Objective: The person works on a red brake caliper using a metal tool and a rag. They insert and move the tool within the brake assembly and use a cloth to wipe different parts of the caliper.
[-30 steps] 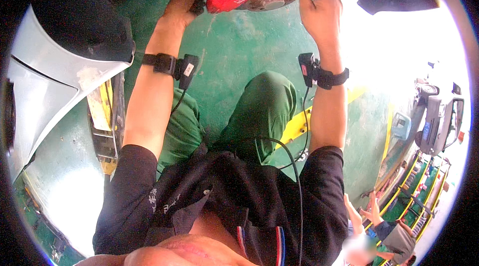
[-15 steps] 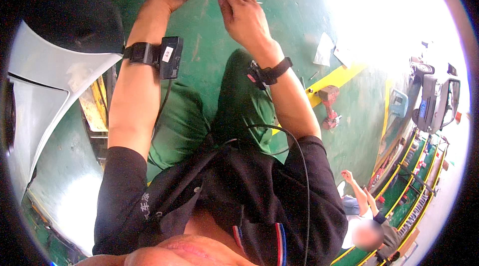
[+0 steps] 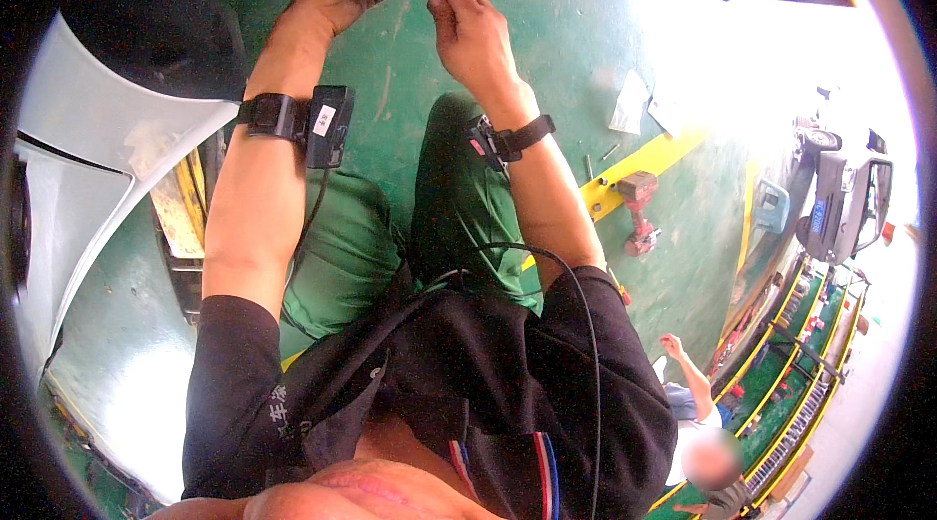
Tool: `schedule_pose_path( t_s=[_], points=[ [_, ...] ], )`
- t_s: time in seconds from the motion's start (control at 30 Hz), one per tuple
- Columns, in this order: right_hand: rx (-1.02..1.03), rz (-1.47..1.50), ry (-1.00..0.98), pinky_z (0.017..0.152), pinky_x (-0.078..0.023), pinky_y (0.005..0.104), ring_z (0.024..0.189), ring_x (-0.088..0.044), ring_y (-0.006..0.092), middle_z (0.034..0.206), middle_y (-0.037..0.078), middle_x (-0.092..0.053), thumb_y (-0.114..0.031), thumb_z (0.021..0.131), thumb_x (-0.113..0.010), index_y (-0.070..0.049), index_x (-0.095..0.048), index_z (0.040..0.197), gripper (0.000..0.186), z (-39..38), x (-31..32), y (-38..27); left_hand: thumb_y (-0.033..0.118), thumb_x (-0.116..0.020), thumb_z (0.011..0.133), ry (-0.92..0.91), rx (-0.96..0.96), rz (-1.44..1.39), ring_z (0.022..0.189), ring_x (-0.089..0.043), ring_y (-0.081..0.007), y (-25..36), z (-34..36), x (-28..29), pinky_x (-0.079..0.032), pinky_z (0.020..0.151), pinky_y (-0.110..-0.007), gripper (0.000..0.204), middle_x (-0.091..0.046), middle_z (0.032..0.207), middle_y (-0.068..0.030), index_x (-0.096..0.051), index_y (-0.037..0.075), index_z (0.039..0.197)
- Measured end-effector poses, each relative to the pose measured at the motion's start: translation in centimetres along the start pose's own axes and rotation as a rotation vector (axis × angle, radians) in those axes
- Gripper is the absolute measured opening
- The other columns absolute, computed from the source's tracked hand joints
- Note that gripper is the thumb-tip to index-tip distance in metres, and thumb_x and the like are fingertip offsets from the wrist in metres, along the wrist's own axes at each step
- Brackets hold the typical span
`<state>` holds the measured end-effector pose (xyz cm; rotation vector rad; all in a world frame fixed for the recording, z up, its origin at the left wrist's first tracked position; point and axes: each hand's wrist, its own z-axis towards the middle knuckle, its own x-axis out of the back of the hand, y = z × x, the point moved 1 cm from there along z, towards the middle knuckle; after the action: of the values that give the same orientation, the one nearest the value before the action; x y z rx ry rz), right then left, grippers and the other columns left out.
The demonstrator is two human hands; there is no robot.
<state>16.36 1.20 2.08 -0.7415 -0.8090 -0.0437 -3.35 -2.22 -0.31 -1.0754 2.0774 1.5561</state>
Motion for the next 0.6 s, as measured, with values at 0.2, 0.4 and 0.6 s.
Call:
schedule_pose_path(
  t_s=[0.2,0.4,0.6],
  points=[
    [0.018,-0.012,0.028,0.072,-0.052,0.0373,0.082,-0.066,0.0355,0.090,0.017,-0.067,-0.013,0.098,-0.056,-0.004,-0.062,0.105,0.013,0.1,0.3,0.3,0.013,-0.062,0.090,0.070,0.002,0.030,0.061,-0.053,-0.0120,0.2,-0.3,-0.4,-0.041,0.056,-0.025,0.020,-0.066,0.078,-0.0014,-0.069,0.008,0.108],
    [0.036,-0.016,0.077,0.071,-0.052,0.0365,0.080,-0.066,0.0349,0.088,0.016,-0.067,-0.014,0.098,-0.058,-0.004,-0.063,0.104,0.013,-0.1,-0.4,0.9,0.013,-0.061,0.090,0.085,-0.006,0.055,0.062,-0.054,-0.0130,0.4,-0.5,-0.6,-0.042,0.059,-0.026,0.022,-0.066,0.078,-0.0014,-0.070,0.008,0.110],
    [-0.019,-0.055,0.258,0.068,-0.052,0.0364,0.076,-0.067,0.0343,0.086,0.016,-0.069,-0.014,0.095,-0.062,-0.005,-0.067,0.101,0.011,-0.4,-1.2,-0.7,0.011,-0.060,0.089,0.137,-0.015,0.034,0.068,-0.059,-0.0158,0.2,-0.5,-0.7,-0.045,0.062,-0.028,0.021,-0.067,0.081,-0.0033,-0.070,0.007,0.107]
  ],
)
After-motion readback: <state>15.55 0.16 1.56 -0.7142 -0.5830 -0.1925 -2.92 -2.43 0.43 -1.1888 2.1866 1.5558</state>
